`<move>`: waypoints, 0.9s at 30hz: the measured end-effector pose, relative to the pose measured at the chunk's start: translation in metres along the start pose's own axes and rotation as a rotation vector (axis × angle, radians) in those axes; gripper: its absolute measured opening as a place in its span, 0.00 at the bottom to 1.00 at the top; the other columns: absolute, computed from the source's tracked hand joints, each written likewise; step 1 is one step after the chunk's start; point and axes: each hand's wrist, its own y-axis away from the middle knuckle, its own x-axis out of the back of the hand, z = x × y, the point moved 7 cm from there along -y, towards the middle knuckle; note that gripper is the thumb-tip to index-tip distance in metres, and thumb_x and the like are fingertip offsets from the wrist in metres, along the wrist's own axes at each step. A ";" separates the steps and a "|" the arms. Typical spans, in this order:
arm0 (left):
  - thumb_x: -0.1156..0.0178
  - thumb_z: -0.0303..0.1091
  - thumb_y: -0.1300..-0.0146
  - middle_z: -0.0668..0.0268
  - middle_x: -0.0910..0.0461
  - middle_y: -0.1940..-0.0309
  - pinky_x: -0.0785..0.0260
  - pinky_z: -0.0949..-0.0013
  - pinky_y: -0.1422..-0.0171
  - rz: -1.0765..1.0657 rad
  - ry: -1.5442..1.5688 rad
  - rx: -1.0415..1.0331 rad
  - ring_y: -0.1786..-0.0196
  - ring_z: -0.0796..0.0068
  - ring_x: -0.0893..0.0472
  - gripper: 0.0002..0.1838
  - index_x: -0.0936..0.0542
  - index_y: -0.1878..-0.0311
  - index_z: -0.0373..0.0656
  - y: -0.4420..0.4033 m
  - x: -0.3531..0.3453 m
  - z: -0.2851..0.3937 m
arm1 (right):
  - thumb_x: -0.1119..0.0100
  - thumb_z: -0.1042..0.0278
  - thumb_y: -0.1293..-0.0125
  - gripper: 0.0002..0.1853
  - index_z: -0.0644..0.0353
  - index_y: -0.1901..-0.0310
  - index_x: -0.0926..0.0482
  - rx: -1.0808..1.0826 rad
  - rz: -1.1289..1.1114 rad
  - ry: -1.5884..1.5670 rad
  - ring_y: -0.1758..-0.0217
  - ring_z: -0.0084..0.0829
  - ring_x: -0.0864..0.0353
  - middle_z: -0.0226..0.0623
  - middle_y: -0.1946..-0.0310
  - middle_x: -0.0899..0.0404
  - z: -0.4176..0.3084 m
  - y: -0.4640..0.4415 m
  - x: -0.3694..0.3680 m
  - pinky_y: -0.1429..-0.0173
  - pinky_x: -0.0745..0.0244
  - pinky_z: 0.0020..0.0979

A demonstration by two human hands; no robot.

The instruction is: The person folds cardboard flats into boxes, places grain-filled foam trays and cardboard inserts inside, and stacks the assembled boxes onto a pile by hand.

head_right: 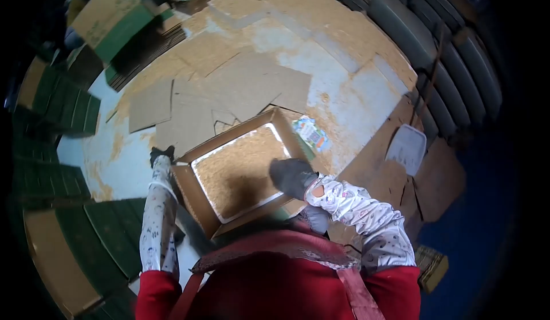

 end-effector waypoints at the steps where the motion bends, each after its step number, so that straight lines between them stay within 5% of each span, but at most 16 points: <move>1: 0.31 0.53 0.59 0.51 0.32 0.41 0.38 0.55 0.38 -0.310 0.062 0.069 0.40 0.53 0.31 0.49 0.39 0.37 0.37 -0.015 -0.022 -0.009 | 0.54 0.62 0.38 0.16 0.58 0.51 0.26 -0.118 0.051 -0.074 0.70 0.45 0.19 0.43 0.73 0.20 -0.004 0.006 0.030 0.64 0.25 0.42; 3: 0.29 0.48 0.59 0.56 0.19 0.63 0.29 0.63 0.60 -0.391 0.418 -0.090 0.62 0.59 0.20 0.32 0.25 0.53 0.35 -0.033 -0.059 -0.025 | 0.49 0.61 0.40 0.13 0.49 0.53 0.24 -0.167 0.596 -0.307 0.71 0.43 0.20 0.44 0.75 0.21 0.031 0.029 0.073 0.64 0.25 0.41; 6: 0.30 0.42 0.52 0.61 0.20 0.66 0.30 0.65 0.65 -0.507 0.544 -0.058 0.67 0.66 0.22 0.24 0.23 0.57 0.36 -0.032 -0.046 -0.029 | 0.46 0.63 0.40 0.13 0.55 0.54 0.23 -0.338 0.865 -0.322 0.71 0.41 0.20 0.42 0.73 0.20 0.136 0.028 0.049 0.65 0.25 0.37; 7: 0.30 0.42 0.51 0.62 0.20 0.66 0.30 0.65 0.65 -0.529 0.542 -0.030 0.67 0.67 0.22 0.23 0.23 0.57 0.36 -0.028 -0.033 -0.029 | 0.44 0.60 0.42 0.15 0.56 0.54 0.24 -0.393 0.792 -0.229 0.65 0.40 0.20 0.41 0.66 0.20 0.170 0.023 0.016 0.59 0.25 0.38; 8: 0.34 0.40 0.48 0.62 0.20 0.65 0.28 0.67 0.64 -0.567 0.855 -0.007 0.66 0.68 0.21 0.20 0.24 0.55 0.38 -0.020 -0.021 -0.027 | 0.43 0.59 0.46 0.18 0.55 0.55 0.25 -0.478 0.608 -0.256 0.55 0.44 0.25 0.44 0.59 0.24 0.196 0.013 -0.019 0.51 0.30 0.42; 10: 0.41 0.36 0.40 0.61 0.20 0.64 0.25 0.66 0.60 -0.543 1.211 0.109 0.64 0.67 0.20 0.15 0.25 0.53 0.39 0.001 0.021 -0.023 | 0.39 0.56 0.50 0.22 0.56 0.54 0.25 -0.506 0.324 -0.082 0.54 0.43 0.27 0.42 0.59 0.25 0.209 -0.003 -0.055 0.51 0.31 0.40; 11: 0.41 0.44 0.42 0.61 0.22 0.55 0.30 0.63 0.52 -0.581 1.200 -0.071 0.56 0.66 0.22 0.22 0.25 0.50 0.37 0.016 0.049 -0.020 | 0.36 0.54 0.54 0.24 0.56 0.55 0.25 -0.498 0.334 -0.073 0.53 0.42 0.27 0.41 0.58 0.26 0.213 -0.006 -0.073 0.51 0.31 0.39; 15: 0.42 0.39 0.42 0.58 0.24 0.52 0.33 0.62 0.46 -0.316 1.116 -0.346 0.50 0.64 0.25 0.21 0.26 0.49 0.36 0.081 0.148 -0.026 | 0.35 0.55 0.54 0.27 0.57 0.51 0.27 -0.478 0.423 -0.083 0.53 0.44 0.27 0.44 0.56 0.28 0.223 -0.016 -0.110 0.51 0.31 0.40; 18: 0.44 0.36 0.41 0.56 0.25 0.49 0.35 0.61 0.42 -0.213 0.941 -0.595 0.46 0.63 0.27 0.20 0.27 0.47 0.35 0.163 0.197 -0.020 | 0.35 0.57 0.53 0.27 0.58 0.50 0.28 -0.493 0.437 -0.370 0.54 0.46 0.26 0.45 0.56 0.29 0.241 -0.014 -0.129 0.51 0.30 0.40; 20: 0.44 0.33 0.41 0.55 0.26 0.48 0.36 0.60 0.38 -0.318 0.877 -0.704 0.43 0.62 0.28 0.20 0.28 0.47 0.34 0.220 0.206 -0.009 | 0.34 0.62 0.52 0.25 0.60 0.52 0.28 -0.277 0.637 -0.549 0.59 0.45 0.25 0.44 0.59 0.27 0.244 -0.008 -0.122 0.55 0.29 0.38; 23: 0.46 0.31 0.42 0.55 0.32 0.41 0.46 0.63 0.32 -0.706 0.990 -0.488 0.37 0.63 0.35 0.22 0.29 0.44 0.33 0.288 0.179 0.008 | 0.37 0.64 0.49 0.19 0.61 0.56 0.25 -0.230 0.638 -0.651 0.63 0.39 0.25 0.42 0.63 0.26 0.259 -0.010 -0.134 0.56 0.29 0.34; 27: 0.46 0.35 0.41 0.51 0.31 0.42 0.44 0.65 0.34 -0.209 0.530 -0.789 0.37 0.61 0.34 0.29 0.37 0.38 0.35 0.285 0.141 0.035 | 0.41 0.66 0.46 0.12 0.64 0.62 0.24 -0.265 0.720 -0.933 0.70 0.32 0.25 0.40 0.69 0.26 0.229 -0.005 -0.077 0.62 0.30 0.32</move>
